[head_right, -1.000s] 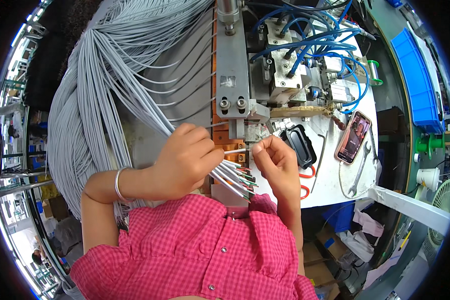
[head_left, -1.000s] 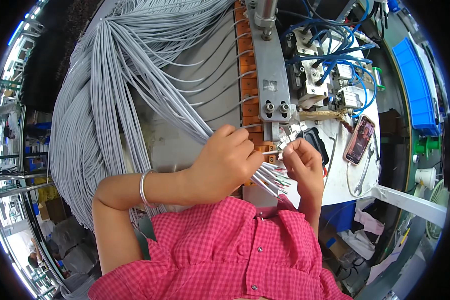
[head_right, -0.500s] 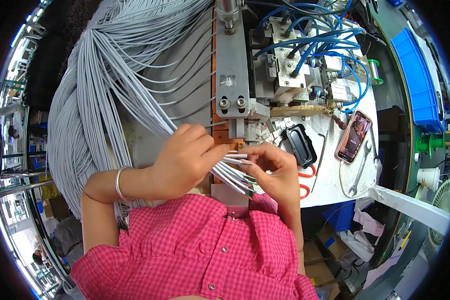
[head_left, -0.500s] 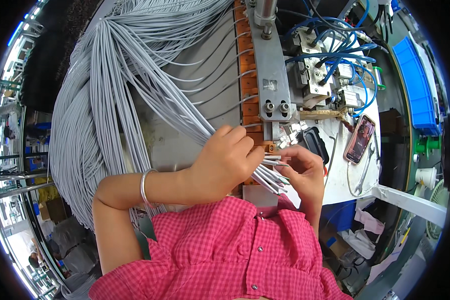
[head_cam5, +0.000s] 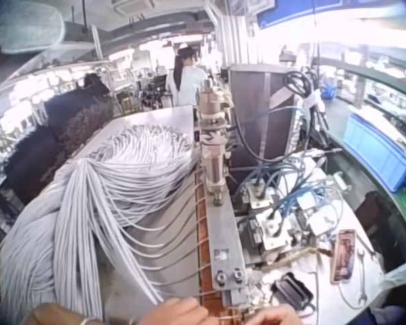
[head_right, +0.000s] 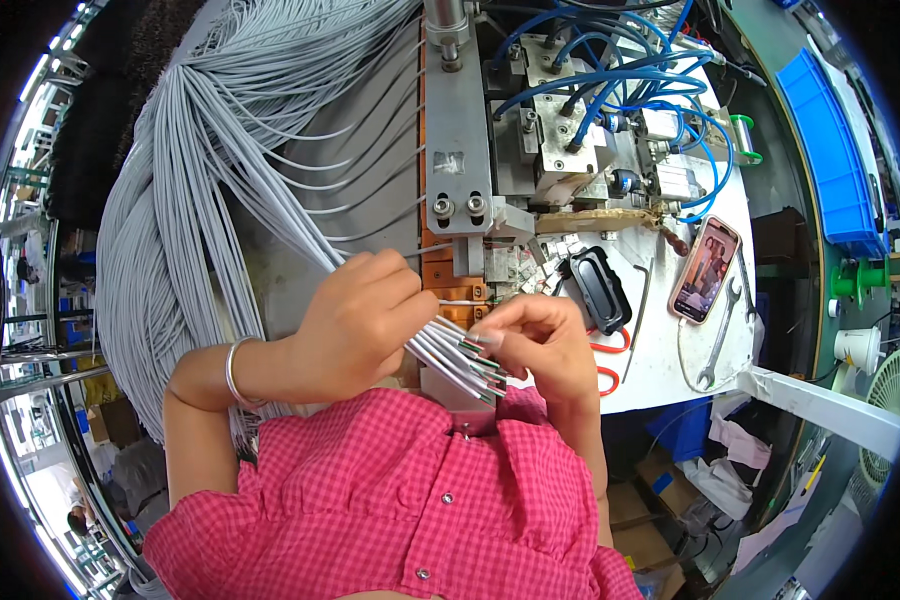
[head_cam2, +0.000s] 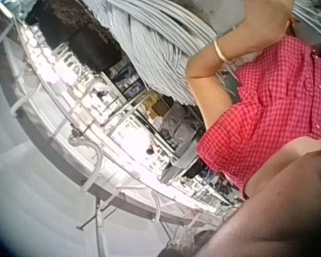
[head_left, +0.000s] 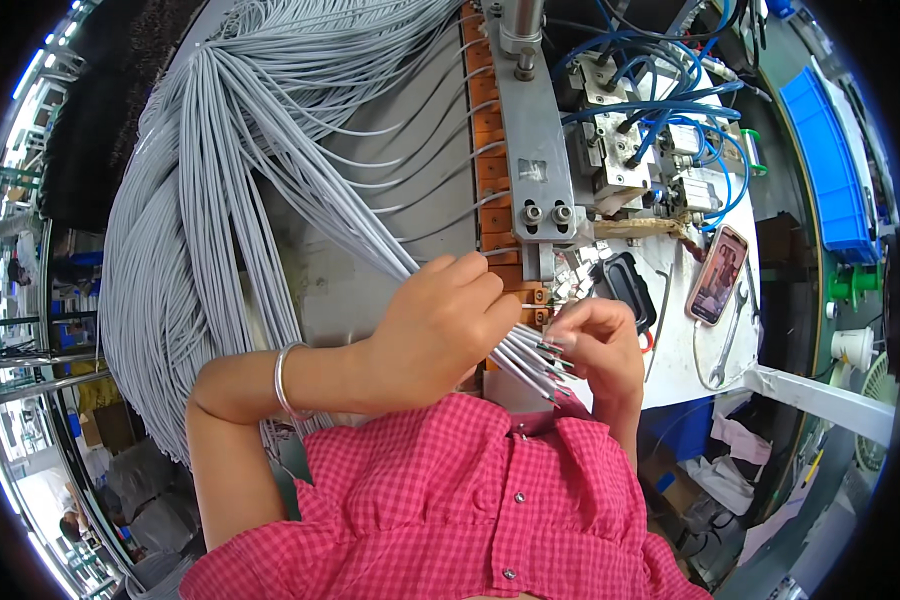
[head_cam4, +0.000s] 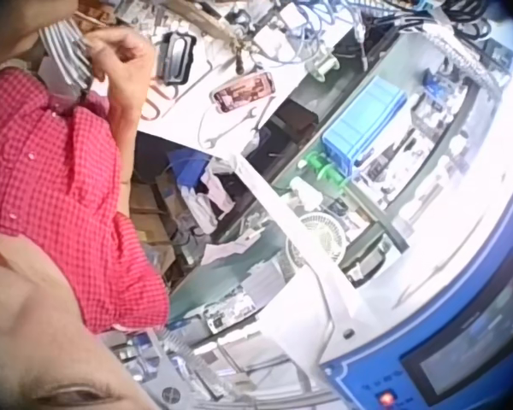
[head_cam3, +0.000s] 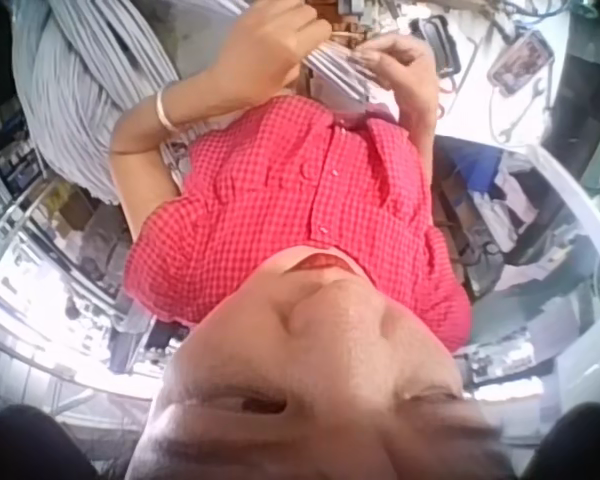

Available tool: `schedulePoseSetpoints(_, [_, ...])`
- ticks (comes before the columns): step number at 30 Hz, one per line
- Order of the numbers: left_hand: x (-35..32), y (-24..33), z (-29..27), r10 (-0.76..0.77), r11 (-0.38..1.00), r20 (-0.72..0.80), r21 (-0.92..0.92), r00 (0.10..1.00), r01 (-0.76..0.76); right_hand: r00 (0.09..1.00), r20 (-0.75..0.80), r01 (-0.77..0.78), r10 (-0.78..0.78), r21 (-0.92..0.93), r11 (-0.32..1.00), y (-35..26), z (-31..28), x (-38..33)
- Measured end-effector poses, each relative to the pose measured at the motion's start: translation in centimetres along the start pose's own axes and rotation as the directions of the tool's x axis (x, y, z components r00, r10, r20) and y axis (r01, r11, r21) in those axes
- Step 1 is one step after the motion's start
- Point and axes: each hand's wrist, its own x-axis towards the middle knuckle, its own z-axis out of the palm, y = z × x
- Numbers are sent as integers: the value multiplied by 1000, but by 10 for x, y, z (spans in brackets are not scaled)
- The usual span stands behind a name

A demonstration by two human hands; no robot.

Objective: The person arranges a large bundle of cables on the table, then inserts the ends of the wires one by one into a machine.

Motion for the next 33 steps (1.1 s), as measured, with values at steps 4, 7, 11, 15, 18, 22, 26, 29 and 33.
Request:
schedulePoseSetpoints(4, [-2,-1,2,-6,1000,20,17,1000,5,998,-39,47,-49,-46,998,-3,6,-1])
schedulePoseSetpoints(7, [-2,0,2,-24,999,22,34,999,23,983,-141,90,-113,-159,983,-1,3,0])
schedulePoseSetpoints(11, [-1,0,7,-1,999,-6,36,1000,1,974,-178,94,-139,-242,966,4,-2,2])
schedulePoseSetpoints(15, [-2,-3,13,63,997,-34,42,997,-61,972,-196,73,-129,-269,960,8,-3,5])
schedulePoseSetpoints(18, [-1,-3,11,49,996,-56,77,997,-45,958,-260,29,-123,-338,941,11,-6,9])
schedulePoseSetpoints(22, [-1,-1,2,-27,996,68,87,997,21,991,-128,-63,42,-165,984,12,-11,11])
schedulePoseSetpoints(26, [-4,-3,12,24,995,61,91,998,-30,982,-87,-178,167,-146,973,6,-17,10])
schedulePoseSetpoints(29, [-3,-4,13,35,989,-45,144,998,-28,952,-293,-38,-84,-387,921,3,-1,6])
schedulePoseSetpoints(33, [-2,-1,7,-3,998,31,55,1000,1,985,-97,102,-140,-322,941,-2,9,0])
